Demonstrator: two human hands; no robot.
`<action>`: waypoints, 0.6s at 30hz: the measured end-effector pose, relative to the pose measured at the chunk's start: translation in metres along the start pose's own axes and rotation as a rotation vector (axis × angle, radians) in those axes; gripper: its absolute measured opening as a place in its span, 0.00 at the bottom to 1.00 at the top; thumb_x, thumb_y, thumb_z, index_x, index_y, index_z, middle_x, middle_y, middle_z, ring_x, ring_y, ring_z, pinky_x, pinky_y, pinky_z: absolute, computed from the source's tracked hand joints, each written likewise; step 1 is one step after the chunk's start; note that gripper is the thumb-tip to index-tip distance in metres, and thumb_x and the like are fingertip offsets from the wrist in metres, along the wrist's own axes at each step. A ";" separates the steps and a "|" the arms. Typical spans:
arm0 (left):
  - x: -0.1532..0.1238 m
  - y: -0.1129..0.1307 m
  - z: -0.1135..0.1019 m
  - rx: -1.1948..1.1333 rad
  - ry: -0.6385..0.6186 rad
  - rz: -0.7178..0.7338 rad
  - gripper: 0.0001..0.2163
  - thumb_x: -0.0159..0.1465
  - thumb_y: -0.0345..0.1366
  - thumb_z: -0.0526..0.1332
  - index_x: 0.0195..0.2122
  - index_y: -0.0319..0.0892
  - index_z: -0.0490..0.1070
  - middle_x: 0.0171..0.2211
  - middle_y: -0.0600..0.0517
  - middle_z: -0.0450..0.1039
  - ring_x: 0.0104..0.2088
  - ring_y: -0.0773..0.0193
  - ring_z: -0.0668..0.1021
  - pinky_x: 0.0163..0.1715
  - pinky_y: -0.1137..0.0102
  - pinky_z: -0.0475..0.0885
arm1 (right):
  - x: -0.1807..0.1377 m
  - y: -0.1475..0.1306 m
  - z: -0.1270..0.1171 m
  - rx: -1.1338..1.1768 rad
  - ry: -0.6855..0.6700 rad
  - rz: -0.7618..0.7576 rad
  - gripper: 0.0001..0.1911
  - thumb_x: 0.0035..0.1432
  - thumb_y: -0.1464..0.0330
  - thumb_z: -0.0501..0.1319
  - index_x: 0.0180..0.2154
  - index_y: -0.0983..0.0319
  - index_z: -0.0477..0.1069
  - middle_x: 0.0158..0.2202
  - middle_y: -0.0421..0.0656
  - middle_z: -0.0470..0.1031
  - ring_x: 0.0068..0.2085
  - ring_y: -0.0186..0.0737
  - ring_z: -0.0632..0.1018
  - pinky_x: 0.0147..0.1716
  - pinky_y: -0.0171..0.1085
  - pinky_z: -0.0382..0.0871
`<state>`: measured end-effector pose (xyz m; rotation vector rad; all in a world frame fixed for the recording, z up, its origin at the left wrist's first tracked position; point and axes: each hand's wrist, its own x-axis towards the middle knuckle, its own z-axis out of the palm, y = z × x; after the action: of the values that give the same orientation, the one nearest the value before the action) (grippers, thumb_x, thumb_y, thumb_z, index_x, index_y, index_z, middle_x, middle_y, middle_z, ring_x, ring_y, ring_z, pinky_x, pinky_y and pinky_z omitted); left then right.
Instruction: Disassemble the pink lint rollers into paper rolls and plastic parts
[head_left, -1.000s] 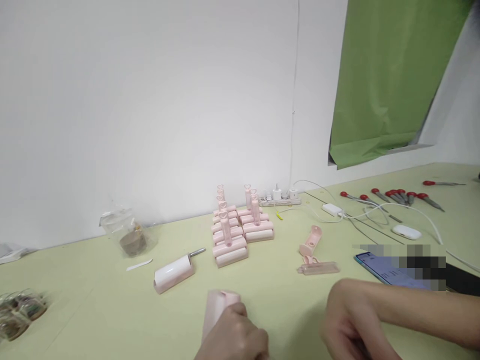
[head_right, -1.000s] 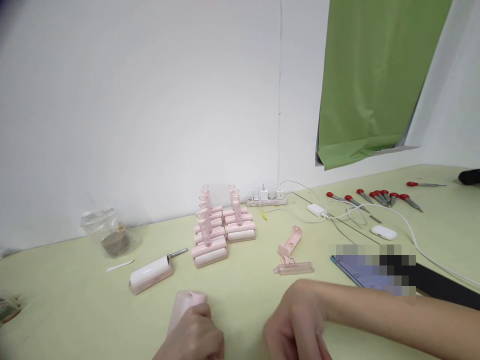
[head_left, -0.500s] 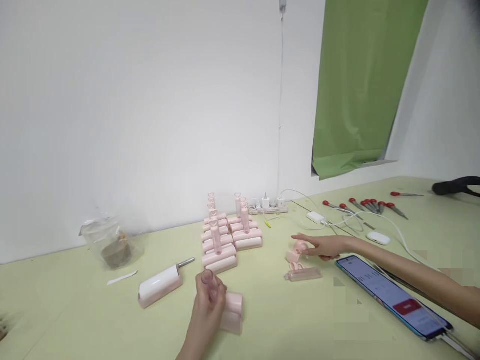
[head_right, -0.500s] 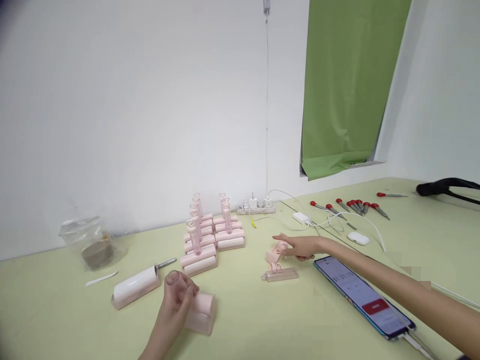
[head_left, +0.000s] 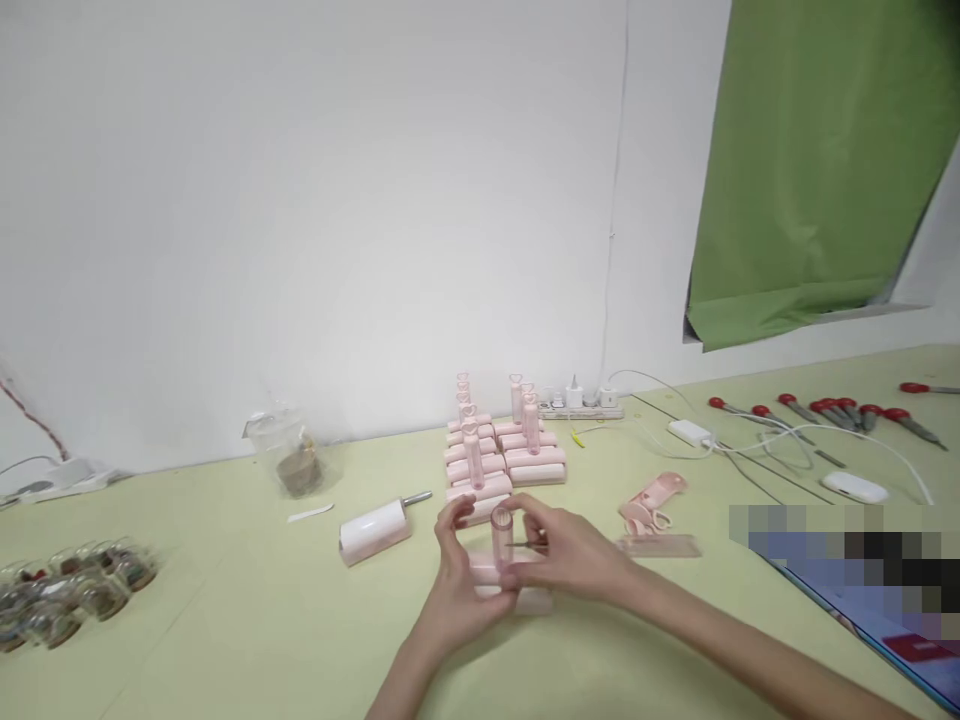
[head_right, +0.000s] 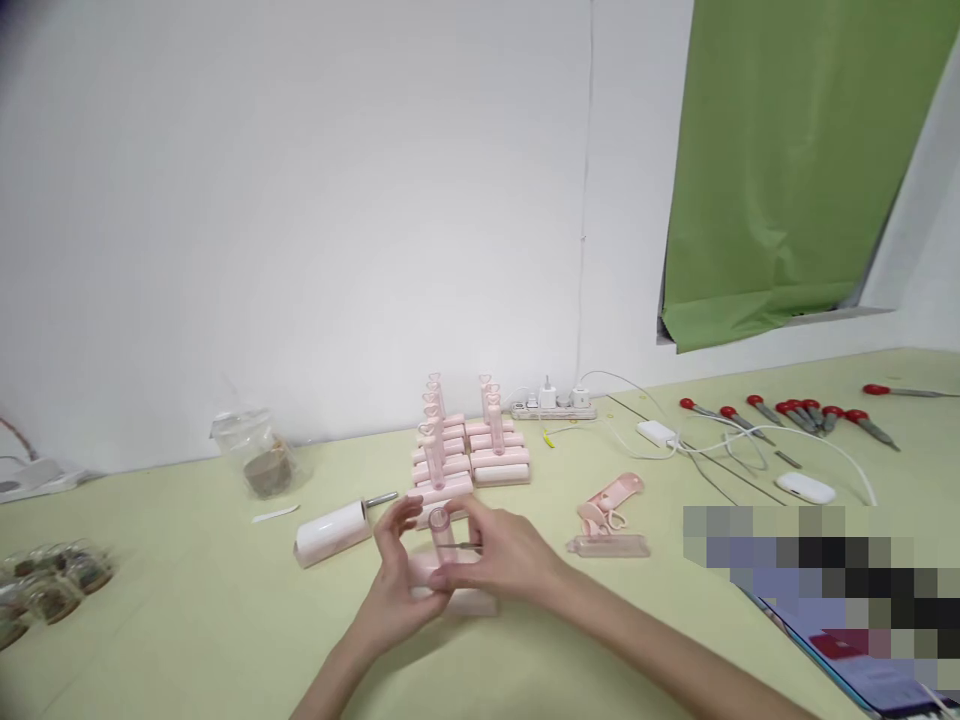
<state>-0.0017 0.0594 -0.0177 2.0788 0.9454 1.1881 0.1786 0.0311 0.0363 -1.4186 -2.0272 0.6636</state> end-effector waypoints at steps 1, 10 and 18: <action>-0.002 -0.005 -0.003 -0.003 -0.006 0.033 0.40 0.48 0.35 0.64 0.55 0.44 0.35 0.56 0.43 0.44 0.57 0.55 0.53 0.55 0.62 0.53 | 0.006 -0.004 0.013 -0.017 0.030 -0.024 0.15 0.47 0.60 0.63 0.36 0.59 0.66 0.21 0.34 0.61 0.23 0.30 0.63 0.21 0.27 0.49; -0.004 -0.035 -0.018 -0.322 -0.190 -0.307 0.34 0.51 0.37 0.63 0.53 0.44 0.42 0.39 0.51 0.66 0.42 0.62 0.69 0.48 0.64 0.60 | 0.014 0.005 0.003 0.193 0.300 -0.108 0.15 0.55 0.59 0.54 0.24 0.63 0.61 0.32 0.40 0.70 0.28 0.33 0.69 0.26 0.29 0.60; 0.005 -0.012 -0.027 -0.410 0.185 -0.327 0.26 0.49 0.56 0.56 0.41 0.41 0.59 0.40 0.44 0.65 0.43 0.54 0.69 0.45 0.58 0.62 | -0.018 0.024 -0.031 0.424 0.466 -0.027 0.17 0.50 0.56 0.57 0.35 0.63 0.69 0.38 0.46 0.69 0.30 0.37 0.70 0.25 0.31 0.63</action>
<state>-0.0274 0.0739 -0.0121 1.4524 0.9823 1.2844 0.2210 0.0237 0.0390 -1.1585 -1.4400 0.6339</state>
